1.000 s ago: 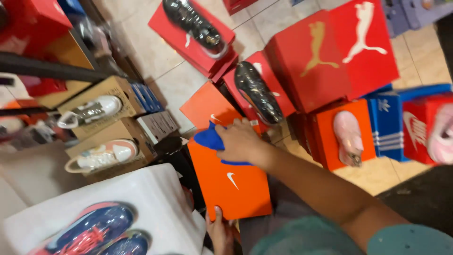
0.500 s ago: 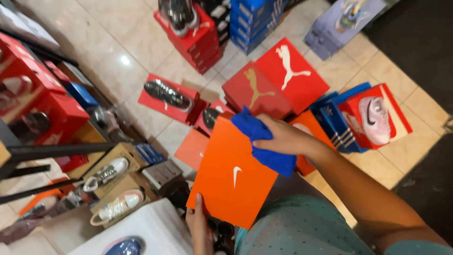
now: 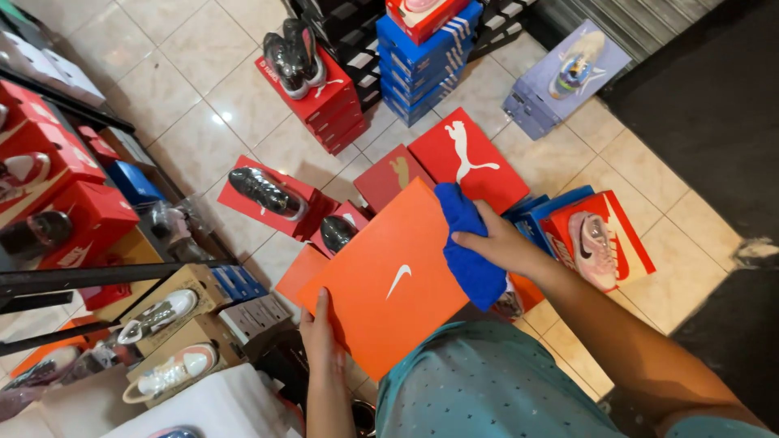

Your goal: Cleaning and wiping down various shoes and shoe boxes using a cloth in a storage area.

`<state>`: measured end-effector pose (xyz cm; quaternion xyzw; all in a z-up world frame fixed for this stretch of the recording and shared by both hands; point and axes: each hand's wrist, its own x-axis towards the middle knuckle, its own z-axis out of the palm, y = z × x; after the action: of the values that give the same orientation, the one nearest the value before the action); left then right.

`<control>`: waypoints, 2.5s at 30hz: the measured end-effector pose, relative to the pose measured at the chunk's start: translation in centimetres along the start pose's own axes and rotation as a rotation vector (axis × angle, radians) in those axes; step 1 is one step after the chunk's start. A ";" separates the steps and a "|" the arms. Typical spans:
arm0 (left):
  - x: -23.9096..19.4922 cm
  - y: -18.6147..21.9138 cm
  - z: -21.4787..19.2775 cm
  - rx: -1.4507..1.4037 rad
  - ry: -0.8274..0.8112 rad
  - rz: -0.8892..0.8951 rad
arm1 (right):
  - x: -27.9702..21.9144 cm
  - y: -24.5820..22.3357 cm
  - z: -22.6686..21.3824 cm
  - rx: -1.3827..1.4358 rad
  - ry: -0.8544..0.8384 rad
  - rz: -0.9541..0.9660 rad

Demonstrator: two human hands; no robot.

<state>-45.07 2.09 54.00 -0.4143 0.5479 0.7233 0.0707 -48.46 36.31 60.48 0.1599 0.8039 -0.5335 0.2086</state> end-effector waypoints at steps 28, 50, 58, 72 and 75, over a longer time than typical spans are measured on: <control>6.3 0.2 -6.4 0.092 -0.198 0.042 | -3.1 -5.6 7.0 0.028 0.133 0.139; 9.7 -0.9 -8.0 0.228 -0.205 0.015 | -3.1 -1.4 9.5 0.123 0.082 0.185; 0.8 4.1 0.7 0.355 -0.180 0.031 | -0.2 4.3 8.1 0.158 0.231 0.164; 17.0 -9.7 14.1 0.365 -0.116 0.127 | 15.4 15.1 0.1 0.268 0.266 0.136; 22.2 -13.8 14.8 0.430 -0.047 0.080 | 20.6 20.1 0.2 0.237 0.248 0.107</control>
<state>-59.48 12.23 29.69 -0.3506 0.7038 0.6015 0.1414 -56.52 44.45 34.14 0.2905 0.7452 -0.5890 0.1158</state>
